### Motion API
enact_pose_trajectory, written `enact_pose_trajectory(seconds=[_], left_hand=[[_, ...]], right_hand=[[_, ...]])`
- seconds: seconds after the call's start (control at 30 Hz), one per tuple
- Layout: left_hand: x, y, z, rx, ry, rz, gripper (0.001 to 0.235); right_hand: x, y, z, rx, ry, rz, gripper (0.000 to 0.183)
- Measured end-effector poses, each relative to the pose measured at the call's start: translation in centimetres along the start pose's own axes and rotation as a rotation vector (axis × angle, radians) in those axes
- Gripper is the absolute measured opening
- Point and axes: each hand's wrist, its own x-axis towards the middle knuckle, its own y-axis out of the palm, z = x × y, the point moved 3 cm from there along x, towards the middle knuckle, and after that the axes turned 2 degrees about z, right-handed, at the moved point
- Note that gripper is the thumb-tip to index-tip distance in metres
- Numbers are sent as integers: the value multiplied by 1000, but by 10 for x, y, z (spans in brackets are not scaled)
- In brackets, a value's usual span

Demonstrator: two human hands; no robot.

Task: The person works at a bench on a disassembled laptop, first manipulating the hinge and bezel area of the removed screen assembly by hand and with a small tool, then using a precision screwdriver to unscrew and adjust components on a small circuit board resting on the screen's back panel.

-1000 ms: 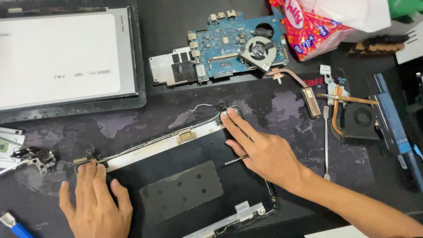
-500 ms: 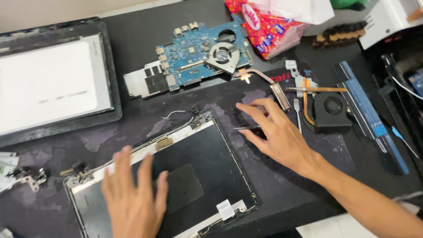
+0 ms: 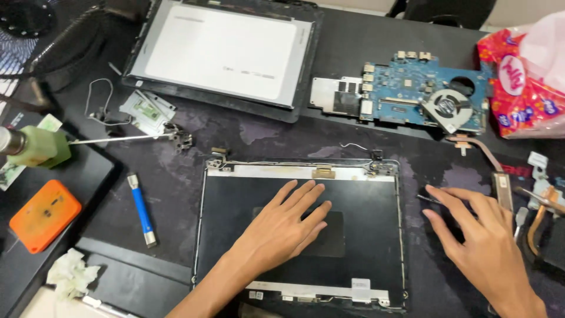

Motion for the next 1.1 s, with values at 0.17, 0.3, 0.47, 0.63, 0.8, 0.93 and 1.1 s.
enact_pose_trajectory(seconds=[0.17,0.3,0.47,0.63,0.8,0.93,1.1], left_hand=[[-10,-24,17,-43,-24,-102,25],[-22,-74,59,80,-141,-201,17],[-73,-124,140,450,-488,-224,6],[-100,-119,175,585,-592,-205,23],[-99,-113,186,541,-519,-227,29],[-97,-122,181,383,-513,-198,18],[-95,-126,180,137,-557,-149,9]], right_hand=[[-7,12,3,13,-65,-79,35],[-8,16,8,-14,-75,-116,33],[-11,31,-19,45,-150,-179,22],[2,30,-10,102,-210,-177,18],[30,3,39,42,-372,-185,19],[51,-26,86,2,-420,-141,22],[66,-43,131,96,-460,-92,22]])
